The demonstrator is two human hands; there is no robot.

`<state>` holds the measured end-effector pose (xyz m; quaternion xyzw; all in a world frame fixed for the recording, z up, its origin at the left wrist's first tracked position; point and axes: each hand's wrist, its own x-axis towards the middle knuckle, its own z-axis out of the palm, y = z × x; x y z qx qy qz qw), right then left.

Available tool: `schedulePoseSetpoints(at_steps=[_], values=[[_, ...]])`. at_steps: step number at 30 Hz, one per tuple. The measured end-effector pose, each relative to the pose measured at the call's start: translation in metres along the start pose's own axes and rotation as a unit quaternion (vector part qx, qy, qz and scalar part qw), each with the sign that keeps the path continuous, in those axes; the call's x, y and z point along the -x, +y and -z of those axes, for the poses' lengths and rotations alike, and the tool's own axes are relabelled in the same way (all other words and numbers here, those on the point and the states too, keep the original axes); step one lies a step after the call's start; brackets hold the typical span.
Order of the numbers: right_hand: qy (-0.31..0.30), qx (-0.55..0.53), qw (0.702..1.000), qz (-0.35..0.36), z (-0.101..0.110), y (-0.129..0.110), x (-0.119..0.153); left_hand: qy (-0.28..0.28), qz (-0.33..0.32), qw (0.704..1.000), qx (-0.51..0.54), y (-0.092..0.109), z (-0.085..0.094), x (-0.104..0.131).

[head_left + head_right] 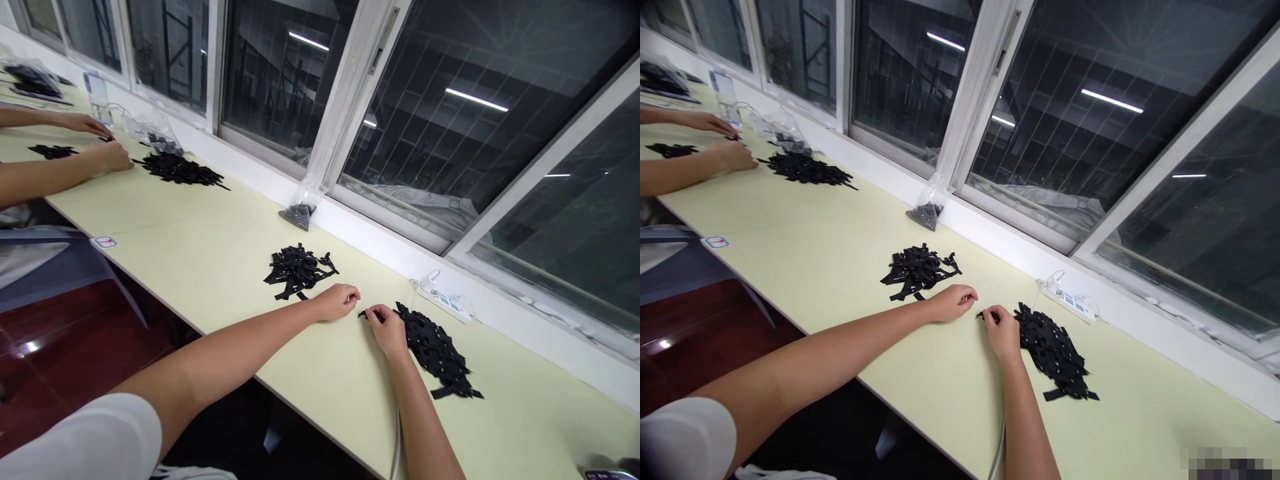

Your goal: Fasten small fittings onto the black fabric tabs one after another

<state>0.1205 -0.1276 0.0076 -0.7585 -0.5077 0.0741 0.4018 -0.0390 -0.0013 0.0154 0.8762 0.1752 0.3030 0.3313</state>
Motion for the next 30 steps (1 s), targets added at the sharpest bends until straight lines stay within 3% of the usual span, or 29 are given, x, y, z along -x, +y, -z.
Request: schedulePoseSetpoints(at_steps=[6,16,21,27,30], values=[[0.0,0.023,1.0,0.006,-0.003,0.002,-0.002,-0.014,0.009,1.0,-0.001,0.004,0.002,0.001],[-0.015,-0.034,0.999,-0.033,0.0,0.0,0.0,-0.039,-0.001,0.999,-0.008,0.0,0.002,0.0],[0.026,-0.031,0.999,-0.008,0.005,0.004,-0.002,-0.057,0.013,0.998,0.024,0.0,0.003,0.0],[0.1,-0.087,0.99,-0.037,0.019,0.016,-0.006,-0.073,0.025,0.996,0.049,-0.001,0.001,0.0],[0.105,-0.096,0.989,-0.047,0.02,0.016,-0.005,-0.078,0.025,0.995,0.06,-0.001,0.001,0.0]])
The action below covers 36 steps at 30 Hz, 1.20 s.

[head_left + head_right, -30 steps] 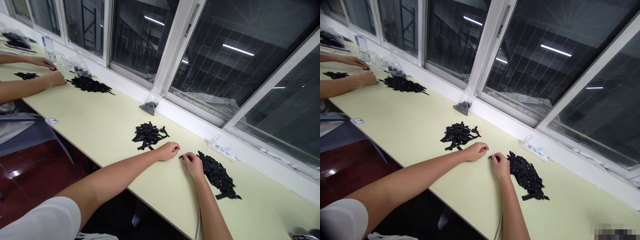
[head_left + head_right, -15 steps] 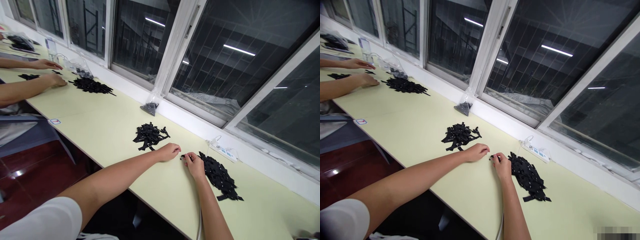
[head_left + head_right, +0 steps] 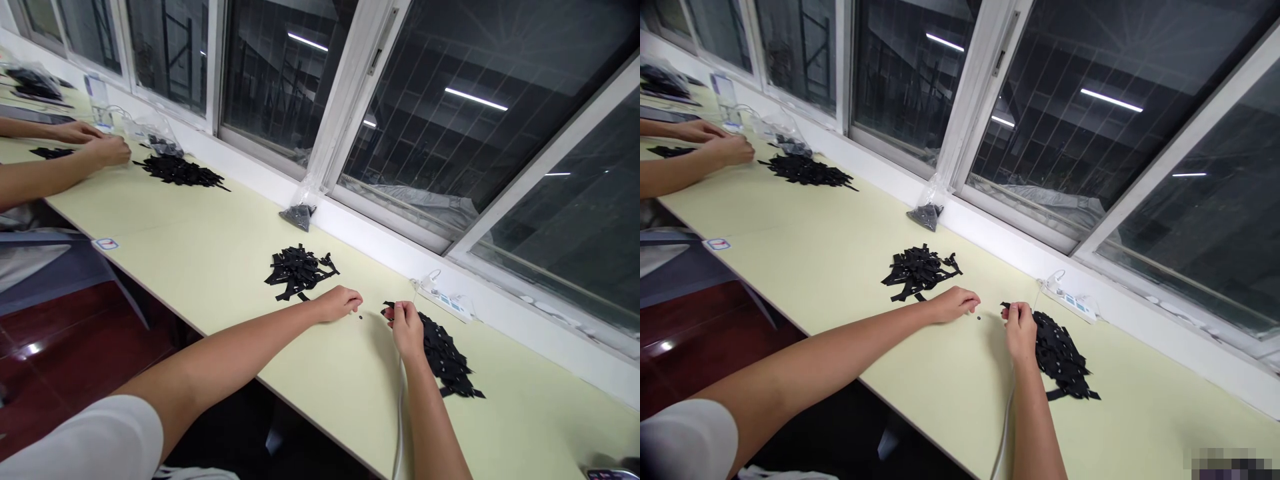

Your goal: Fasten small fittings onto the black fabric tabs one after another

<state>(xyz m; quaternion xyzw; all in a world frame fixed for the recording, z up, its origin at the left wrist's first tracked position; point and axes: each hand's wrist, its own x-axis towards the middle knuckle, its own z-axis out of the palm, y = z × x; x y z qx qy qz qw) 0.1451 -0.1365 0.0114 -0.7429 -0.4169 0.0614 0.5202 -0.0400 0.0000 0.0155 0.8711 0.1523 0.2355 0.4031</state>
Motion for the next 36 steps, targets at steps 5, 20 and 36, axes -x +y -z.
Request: schedulePoseSetpoints(at_steps=[5,20,36], values=[[-0.056,0.021,0.998,0.01,-0.013,-0.003,0.004,-0.008,0.0,1.0,0.009,0.002,0.003,0.001],[-0.098,-0.168,0.979,-0.061,-0.02,-0.006,0.001,0.0,0.015,0.994,0.111,0.002,-0.004,0.002],[-0.153,-0.162,0.974,-0.048,-0.024,-0.01,0.009,0.106,-0.113,0.988,0.021,0.0,-0.008,-0.003]])
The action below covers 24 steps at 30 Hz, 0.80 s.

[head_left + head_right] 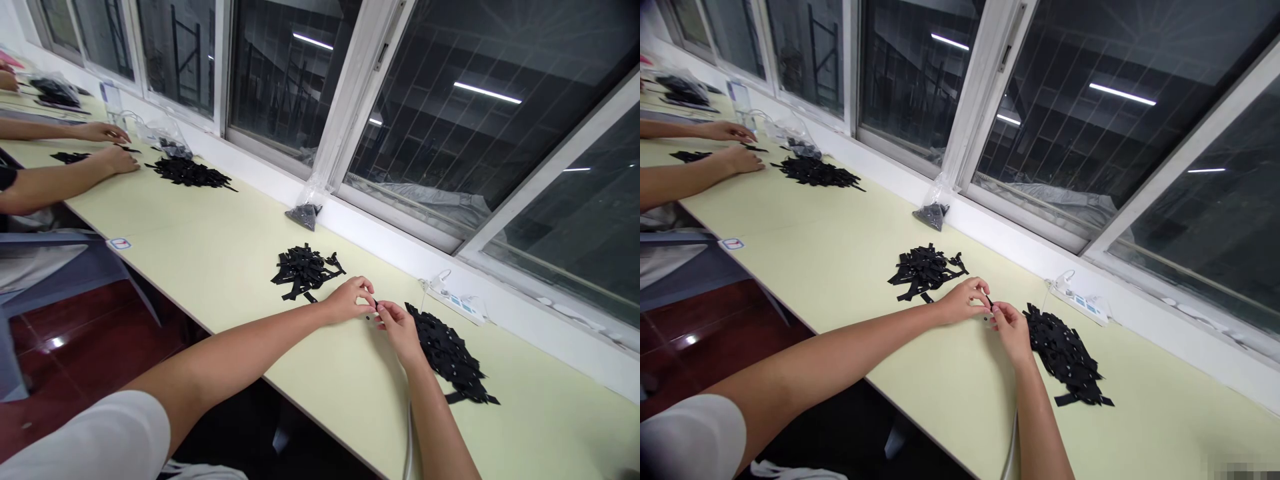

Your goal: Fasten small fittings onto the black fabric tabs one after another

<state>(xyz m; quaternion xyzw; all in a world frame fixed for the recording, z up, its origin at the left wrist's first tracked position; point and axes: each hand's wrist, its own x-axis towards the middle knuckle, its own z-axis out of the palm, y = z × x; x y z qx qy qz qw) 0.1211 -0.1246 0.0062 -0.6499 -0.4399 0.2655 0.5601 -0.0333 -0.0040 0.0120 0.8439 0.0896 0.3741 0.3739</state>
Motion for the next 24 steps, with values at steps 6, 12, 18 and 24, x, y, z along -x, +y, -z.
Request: schedulePoseSetpoints(at_steps=[6,12,18,24], values=[[-0.022,-0.011,1.0,0.005,-0.004,-0.005,0.003,0.007,0.0,1.0,-0.009,0.005,0.002,-0.001],[-0.028,-0.002,1.0,0.014,-0.004,-0.004,0.003,-0.016,0.008,1.0,-0.015,0.004,0.004,0.0],[-0.032,0.023,0.999,0.029,-0.004,0.004,0.001,-0.066,-0.016,0.995,-0.067,0.007,0.006,0.002],[-0.025,0.06,0.997,0.043,-0.004,0.008,-0.001,-0.069,-0.005,0.991,-0.112,0.005,0.007,0.001]])
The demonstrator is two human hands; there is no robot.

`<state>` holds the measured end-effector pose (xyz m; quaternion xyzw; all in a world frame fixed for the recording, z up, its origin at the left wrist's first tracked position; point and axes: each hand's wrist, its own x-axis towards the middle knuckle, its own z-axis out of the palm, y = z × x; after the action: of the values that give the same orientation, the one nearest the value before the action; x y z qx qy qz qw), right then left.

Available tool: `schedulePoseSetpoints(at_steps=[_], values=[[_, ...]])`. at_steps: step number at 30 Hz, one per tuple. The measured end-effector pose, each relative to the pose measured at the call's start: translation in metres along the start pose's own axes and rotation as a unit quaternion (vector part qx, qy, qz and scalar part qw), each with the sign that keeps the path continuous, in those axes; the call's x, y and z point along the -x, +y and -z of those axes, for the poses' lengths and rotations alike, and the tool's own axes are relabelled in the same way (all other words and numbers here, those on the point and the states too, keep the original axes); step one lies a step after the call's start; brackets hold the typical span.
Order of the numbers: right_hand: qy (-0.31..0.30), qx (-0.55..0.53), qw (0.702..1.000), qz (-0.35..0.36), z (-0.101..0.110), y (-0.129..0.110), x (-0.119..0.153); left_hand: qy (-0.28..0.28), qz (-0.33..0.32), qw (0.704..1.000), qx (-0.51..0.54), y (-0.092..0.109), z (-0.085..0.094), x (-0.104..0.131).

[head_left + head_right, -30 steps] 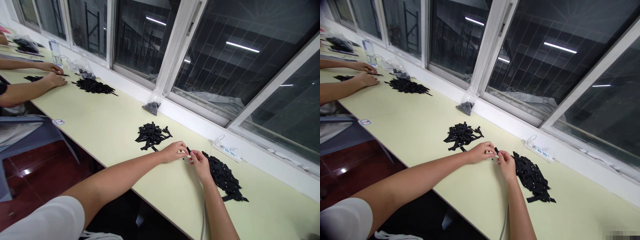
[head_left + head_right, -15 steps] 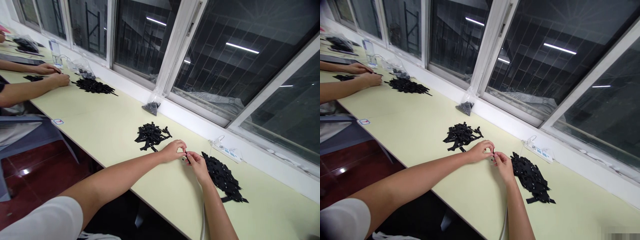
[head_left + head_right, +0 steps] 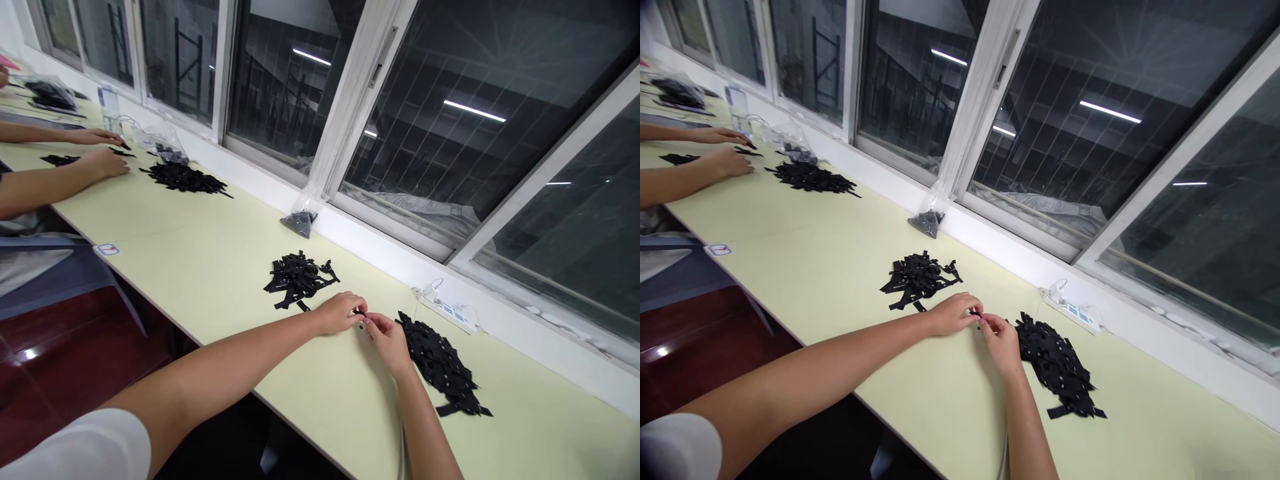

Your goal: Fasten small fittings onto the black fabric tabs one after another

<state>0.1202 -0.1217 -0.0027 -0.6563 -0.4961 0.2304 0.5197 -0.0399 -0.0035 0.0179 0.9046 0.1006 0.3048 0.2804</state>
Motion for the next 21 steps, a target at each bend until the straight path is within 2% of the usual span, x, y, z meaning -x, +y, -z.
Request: schedulePoseSetpoints(at_steps=[5,17,19,21], values=[[0.001,0.017,1.0,0.008,0.0,-0.002,0.001,-0.009,0.033,0.999,-0.01,0.0,0.0,0.0],[0.004,0.069,0.997,0.022,-0.002,-0.016,0.005,-0.015,-0.005,1.0,-0.009,-0.004,-0.004,-0.001],[0.039,0.12,0.992,0.03,0.01,-0.023,0.005,-0.013,-0.004,1.0,-0.006,-0.004,-0.004,-0.002],[0.122,0.178,0.976,0.029,0.037,-0.032,0.005,-0.011,0.0,1.0,-0.002,-0.005,-0.004,-0.002]])
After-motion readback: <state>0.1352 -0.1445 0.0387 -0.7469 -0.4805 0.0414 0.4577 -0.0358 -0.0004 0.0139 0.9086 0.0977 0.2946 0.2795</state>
